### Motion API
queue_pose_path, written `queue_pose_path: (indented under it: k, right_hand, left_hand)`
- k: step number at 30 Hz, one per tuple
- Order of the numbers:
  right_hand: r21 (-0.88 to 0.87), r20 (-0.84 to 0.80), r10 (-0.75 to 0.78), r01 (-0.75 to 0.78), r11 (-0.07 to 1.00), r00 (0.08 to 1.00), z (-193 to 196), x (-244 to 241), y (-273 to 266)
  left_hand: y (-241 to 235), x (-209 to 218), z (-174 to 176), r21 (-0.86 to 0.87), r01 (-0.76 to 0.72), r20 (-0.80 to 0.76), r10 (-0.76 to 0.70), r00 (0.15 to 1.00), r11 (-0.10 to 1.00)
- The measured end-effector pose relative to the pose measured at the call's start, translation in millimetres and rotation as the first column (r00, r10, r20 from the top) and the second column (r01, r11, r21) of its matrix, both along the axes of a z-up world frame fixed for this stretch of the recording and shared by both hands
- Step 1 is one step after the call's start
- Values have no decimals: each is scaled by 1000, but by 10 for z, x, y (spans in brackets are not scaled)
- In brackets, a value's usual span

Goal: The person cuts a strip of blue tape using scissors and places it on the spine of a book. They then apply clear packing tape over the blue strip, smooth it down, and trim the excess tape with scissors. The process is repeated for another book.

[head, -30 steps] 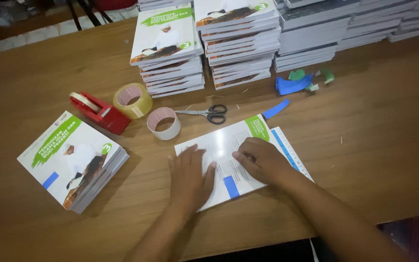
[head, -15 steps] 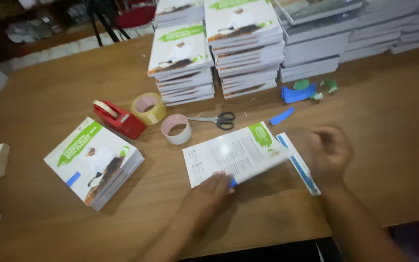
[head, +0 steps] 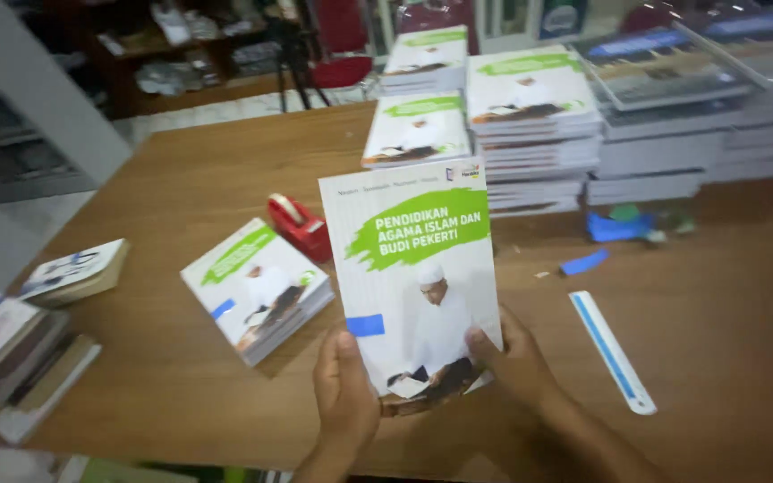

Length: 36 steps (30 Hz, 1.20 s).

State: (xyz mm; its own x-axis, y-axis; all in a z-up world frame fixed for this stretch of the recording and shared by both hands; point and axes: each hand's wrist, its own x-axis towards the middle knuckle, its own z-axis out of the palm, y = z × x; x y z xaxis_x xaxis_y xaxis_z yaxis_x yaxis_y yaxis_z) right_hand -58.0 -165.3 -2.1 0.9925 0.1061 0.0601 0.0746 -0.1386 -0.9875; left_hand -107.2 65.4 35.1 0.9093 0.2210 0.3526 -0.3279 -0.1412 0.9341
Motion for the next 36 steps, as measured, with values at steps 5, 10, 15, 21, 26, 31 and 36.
queue_pose_path:
  k: [5, 10, 15, 21, 26, 31, 36]
  right_hand:
    - [79, -78, -88, 95, 992, 993, -96, -126, 152]
    - [-81, -114, 2, -11, 997, 993, -35, -185, 237]
    - [-40, -178, 132, -141, 989, 975, -222, 8, 451]
    - [-301, -2, 266, -254, 919, 964, -72, 647, 1188]
    - [-258, 263, 367, -301, 918, 892, 335, 1156, 2019]
    - [-544, 269, 405, -209, 812, 874, 5, 1838, 2599]
    - [-391, 40, 376, -332, 858, 926, -83, 1804, 2591]
  left_hand:
    - [315, -82, -105, -62, -30, -12, 29, 999, 998]
    - [615, -86, -446, 124, -100, -105, 113, 988, 987]
    - [720, -228, -328, -175, -282, -409, 191, 893, 944]
    - [1184, -167, -292, -148, -414, -500, 293, 815, 898]
    - [1858, 274, -274, 19, -506, -318, 485, 814, 862]
    - [2294, 606, -509, 260, -558, -281, 615, 737, 788]
    - [2256, 583, -517, 232, -517, -304, 566, 766, 824]
